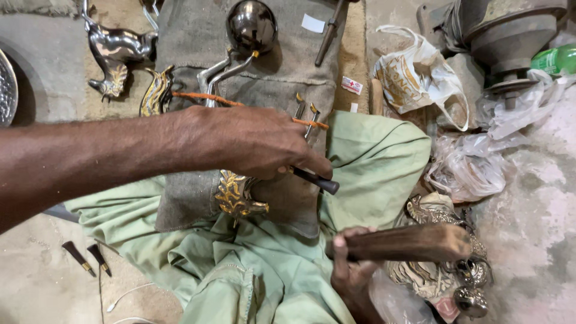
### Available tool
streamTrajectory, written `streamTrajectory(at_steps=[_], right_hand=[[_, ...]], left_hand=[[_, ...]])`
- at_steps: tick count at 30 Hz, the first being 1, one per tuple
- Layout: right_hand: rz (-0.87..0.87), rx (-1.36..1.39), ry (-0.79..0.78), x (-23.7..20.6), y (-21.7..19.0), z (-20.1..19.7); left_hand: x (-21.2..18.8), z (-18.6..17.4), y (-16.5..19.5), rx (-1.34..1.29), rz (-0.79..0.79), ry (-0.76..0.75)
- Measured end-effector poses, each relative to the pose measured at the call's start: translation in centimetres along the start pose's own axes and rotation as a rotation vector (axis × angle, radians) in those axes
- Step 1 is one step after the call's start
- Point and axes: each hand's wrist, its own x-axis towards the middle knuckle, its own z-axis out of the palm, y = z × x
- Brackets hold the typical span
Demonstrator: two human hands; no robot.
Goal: The person sits on the floor with a brass horse figurine resting on a sandbag on their lap. They hold a punch against the figurine and strike it with a wooden mallet, repositioning the punch repeatedly to shape the metal surface.
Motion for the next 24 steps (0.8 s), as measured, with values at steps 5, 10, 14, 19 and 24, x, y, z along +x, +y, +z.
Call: streamTrajectory(at_steps=[5,10,14,19,24], right_hand=[[0.155,-0.112,-0.001,0.4,-0.8,-0.2],[0.145,-0.422,-0.031,1.7,-1.9,-0.5],[-0.066,0.01,-0.027,2.8,-2.0,-0.6],[0.038,0.111,-0.029,3.7,-1.6,-1.4],[-0.17,-0.291,-0.085,4.6,-1.6,-2.2]], left_hand=[[0.0,0.3,-0.3,0.009,0.026,0.04],[-0.4,0.5,-0.3,-0.012,0.039,0.083],[-0.8,0.6,-0.2,-0.087,0.031,0.134],[-1.3,0.8,-0.4,-0.1,0.004,0.172],[-1.1,1.3,-0.6,-0.099,-0.038,0.187]])
